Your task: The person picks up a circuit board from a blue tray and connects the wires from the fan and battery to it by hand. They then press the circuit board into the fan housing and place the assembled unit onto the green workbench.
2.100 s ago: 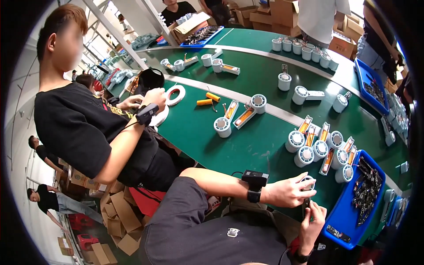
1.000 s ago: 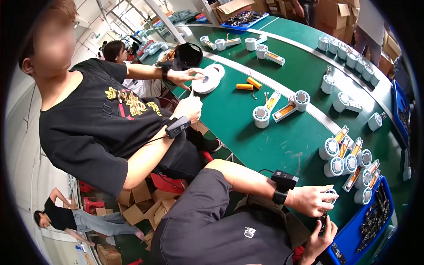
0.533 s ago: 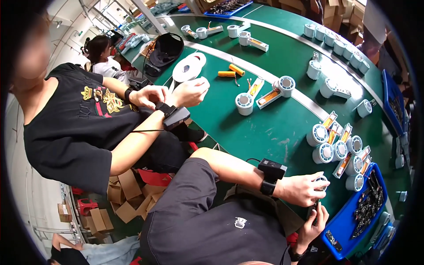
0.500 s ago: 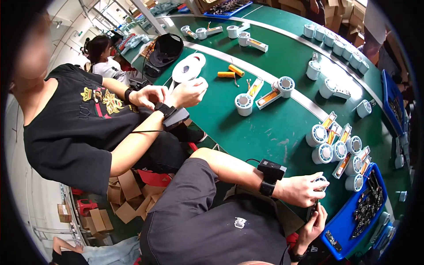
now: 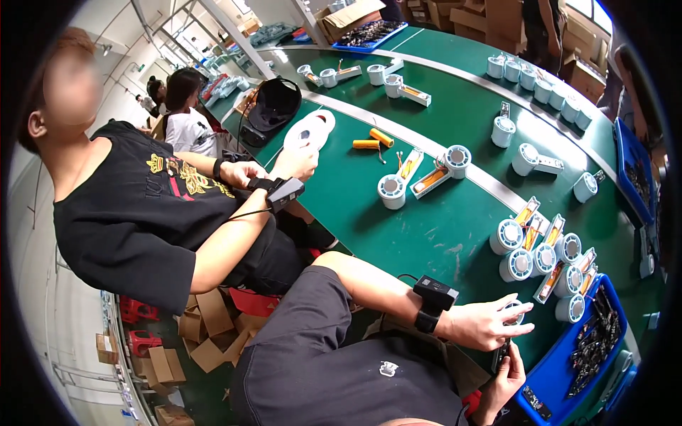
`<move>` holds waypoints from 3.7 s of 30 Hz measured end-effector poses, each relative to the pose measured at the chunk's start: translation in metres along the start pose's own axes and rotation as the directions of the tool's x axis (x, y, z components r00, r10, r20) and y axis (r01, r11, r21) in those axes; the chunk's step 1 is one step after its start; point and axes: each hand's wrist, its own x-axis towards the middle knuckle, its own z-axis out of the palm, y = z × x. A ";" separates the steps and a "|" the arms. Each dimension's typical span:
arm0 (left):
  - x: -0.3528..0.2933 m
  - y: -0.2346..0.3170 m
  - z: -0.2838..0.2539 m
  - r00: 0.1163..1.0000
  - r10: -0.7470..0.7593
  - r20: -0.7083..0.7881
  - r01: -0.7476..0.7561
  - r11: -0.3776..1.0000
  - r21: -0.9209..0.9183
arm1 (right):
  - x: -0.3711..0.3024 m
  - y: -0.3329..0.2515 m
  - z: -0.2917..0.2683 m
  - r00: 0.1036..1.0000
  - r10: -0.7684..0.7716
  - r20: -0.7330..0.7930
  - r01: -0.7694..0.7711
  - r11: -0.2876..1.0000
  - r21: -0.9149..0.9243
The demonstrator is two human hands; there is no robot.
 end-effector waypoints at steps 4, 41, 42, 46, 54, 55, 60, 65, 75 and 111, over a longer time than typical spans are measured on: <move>-0.002 0.000 0.007 0.997 -0.055 -0.045 0.053 0.997 -0.056 | 0.001 -0.008 0.004 1.000 -0.025 0.011 0.026 0.996 -0.086; -0.017 -0.006 0.002 0.995 0.025 -0.097 -0.029 0.999 -0.035 | 0.000 -0.045 0.036 0.936 -0.352 0.013 0.275 0.706 -0.653; -0.017 -0.006 0.003 0.994 0.020 -0.111 -0.022 1.000 -0.014 | 0.002 -0.041 0.037 0.922 -0.388 0.011 0.299 0.691 -0.658; -0.018 -0.005 0.005 0.994 -0.019 -0.110 0.014 0.999 -0.045 | 0.003 -0.038 0.034 0.886 -0.461 0.041 0.356 0.623 -0.696; -0.018 0.006 0.006 0.989 -0.113 -0.098 0.111 0.993 -0.026 | 0.005 -0.048 0.018 0.928 -0.340 0.154 0.356 0.681 -0.641; -0.017 0.006 0.006 0.991 -0.093 -0.098 0.096 0.995 0.022 | 0.006 -0.047 0.016 0.936 -0.316 0.152 0.342 0.729 -0.593; -0.010 0.003 0.000 0.998 -0.012 -0.063 0.012 1.000 0.000 | 0.001 -0.037 -0.002 0.991 -0.070 0.111 0.104 0.936 -0.336; -0.003 -0.006 -0.017 0.999 -0.043 0.007 0.044 0.998 -0.052 | 0.021 -0.039 0.006 0.989 0.065 0.130 -0.058 0.996 -0.061; 0.001 -0.009 -0.014 0.991 -0.022 0.132 0.030 0.998 -0.059 | 0.010 -0.033 0.014 1.000 -0.009 0.004 0.009 0.998 -0.056; 0.000 -0.009 -0.021 0.989 -0.036 0.141 0.054 0.991 -0.124 | 0.007 -0.044 0.029 0.883 -0.449 0.139 0.427 0.642 -0.637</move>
